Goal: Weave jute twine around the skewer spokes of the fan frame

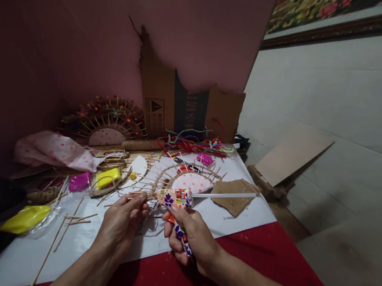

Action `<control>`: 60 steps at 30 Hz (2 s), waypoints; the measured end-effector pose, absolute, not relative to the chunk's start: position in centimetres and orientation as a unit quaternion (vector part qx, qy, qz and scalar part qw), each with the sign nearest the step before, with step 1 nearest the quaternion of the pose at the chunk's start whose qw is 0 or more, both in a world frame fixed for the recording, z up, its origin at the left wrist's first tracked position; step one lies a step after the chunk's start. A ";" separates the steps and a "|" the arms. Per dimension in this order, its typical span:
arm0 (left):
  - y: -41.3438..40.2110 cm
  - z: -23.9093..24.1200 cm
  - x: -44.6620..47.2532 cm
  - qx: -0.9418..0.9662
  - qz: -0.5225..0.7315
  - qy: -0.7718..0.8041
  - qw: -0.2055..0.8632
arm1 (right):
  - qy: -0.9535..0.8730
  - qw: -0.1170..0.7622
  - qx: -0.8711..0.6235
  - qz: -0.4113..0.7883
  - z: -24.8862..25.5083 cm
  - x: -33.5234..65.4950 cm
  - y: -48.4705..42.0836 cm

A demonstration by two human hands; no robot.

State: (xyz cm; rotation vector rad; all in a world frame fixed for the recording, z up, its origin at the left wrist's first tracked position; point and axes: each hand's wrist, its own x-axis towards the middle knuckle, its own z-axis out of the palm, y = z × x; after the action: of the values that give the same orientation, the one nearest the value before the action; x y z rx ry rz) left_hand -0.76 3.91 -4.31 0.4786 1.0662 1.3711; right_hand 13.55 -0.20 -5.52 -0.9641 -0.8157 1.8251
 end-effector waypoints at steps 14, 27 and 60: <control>3.9 -4.2 -0.7 0.190 0.602 0.457 0.626 | -0.321 0.460 -0.397 0.726 -5.4 13.1 -0.4; 3.9 -4.6 -0.7 0.192 0.603 0.455 0.626 | -0.329 0.464 -0.392 0.723 -5.6 13.2 -0.3; 4.0 -4.4 -0.6 0.206 0.597 0.459 0.625 | -0.342 0.481 -0.406 0.698 -5.8 13.0 -0.5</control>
State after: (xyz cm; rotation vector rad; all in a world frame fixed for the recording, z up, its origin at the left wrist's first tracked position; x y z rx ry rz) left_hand -0.60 3.96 -4.45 0.4724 1.0529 1.3709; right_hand 12.95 -0.50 -5.78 -0.9895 -0.8338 1.7015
